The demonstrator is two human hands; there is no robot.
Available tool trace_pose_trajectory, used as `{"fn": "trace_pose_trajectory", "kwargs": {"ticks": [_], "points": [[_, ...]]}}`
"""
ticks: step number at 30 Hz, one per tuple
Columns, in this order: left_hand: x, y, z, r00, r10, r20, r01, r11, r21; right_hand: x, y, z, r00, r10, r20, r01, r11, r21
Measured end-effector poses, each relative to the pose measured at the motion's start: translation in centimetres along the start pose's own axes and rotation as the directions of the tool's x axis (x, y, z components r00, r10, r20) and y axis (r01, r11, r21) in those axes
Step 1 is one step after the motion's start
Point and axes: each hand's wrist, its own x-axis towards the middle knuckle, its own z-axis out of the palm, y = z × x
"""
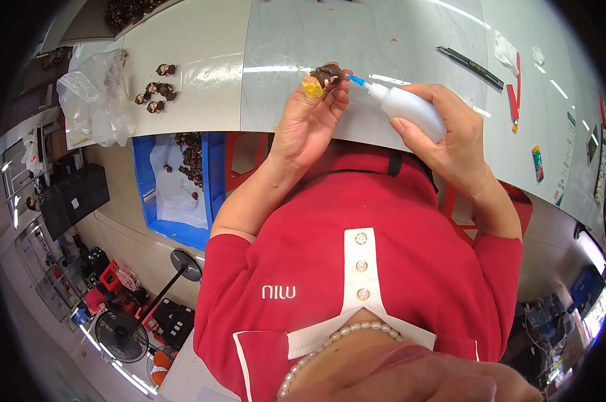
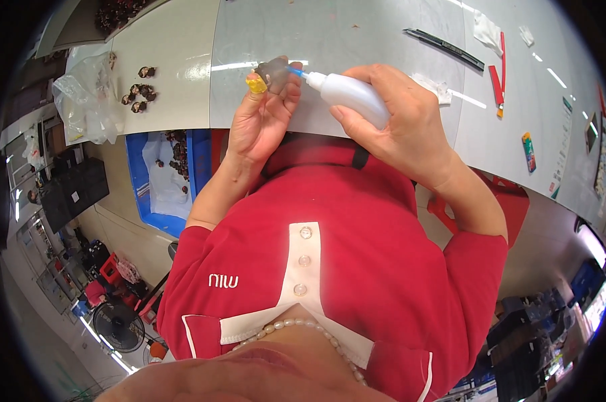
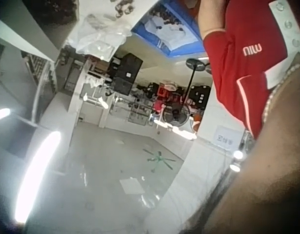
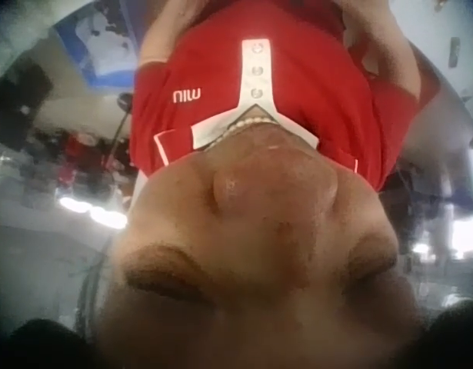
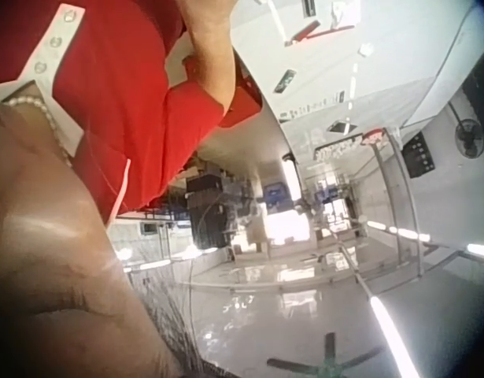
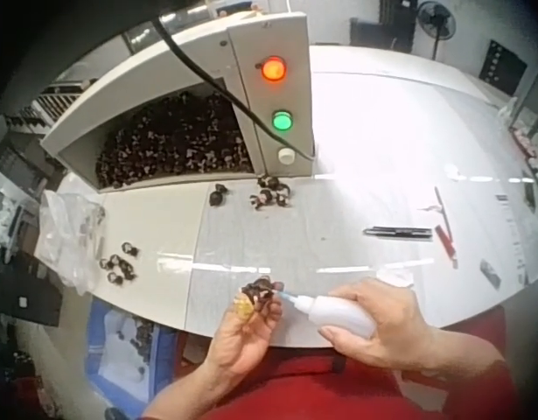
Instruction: The person assembles small plastic toy figurines by applying glue from a bottle to plastic parts and attaching the components by hand.
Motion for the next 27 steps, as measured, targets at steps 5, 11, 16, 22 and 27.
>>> {"fn": "trace_pose_trajectory", "kwargs": {"ticks": [5,11,16,22,27], "points": [[-0.2,0.0,0.1,0.997,0.064,-0.034,-0.062,0.996,0.057,0.3,-0.2,0.3,0.999,-0.042,0.015,0.042,0.998,-0.054],[-0.2,0.0,0.0,0.997,0.072,-0.035,-0.070,0.995,0.065,0.6,-0.2,0.8,0.998,-0.062,0.034,0.064,0.995,-0.078],[-0.2,0.0,-0.2,0.996,0.082,-0.022,-0.080,0.994,0.072,0.7,-0.3,0.9,0.998,-0.052,0.047,0.056,0.994,-0.090],[-0.1,0.0,-0.2,0.997,0.065,-0.033,-0.063,0.996,0.058,0.8,-0.6,0.9,0.998,-0.032,0.057,0.038,0.995,-0.093],[0.0,-0.2,-0.2,0.996,0.077,-0.039,-0.075,0.995,0.060,1.2,-1.1,0.7,0.997,-0.057,0.059,0.065,0.989,-0.133]]}}
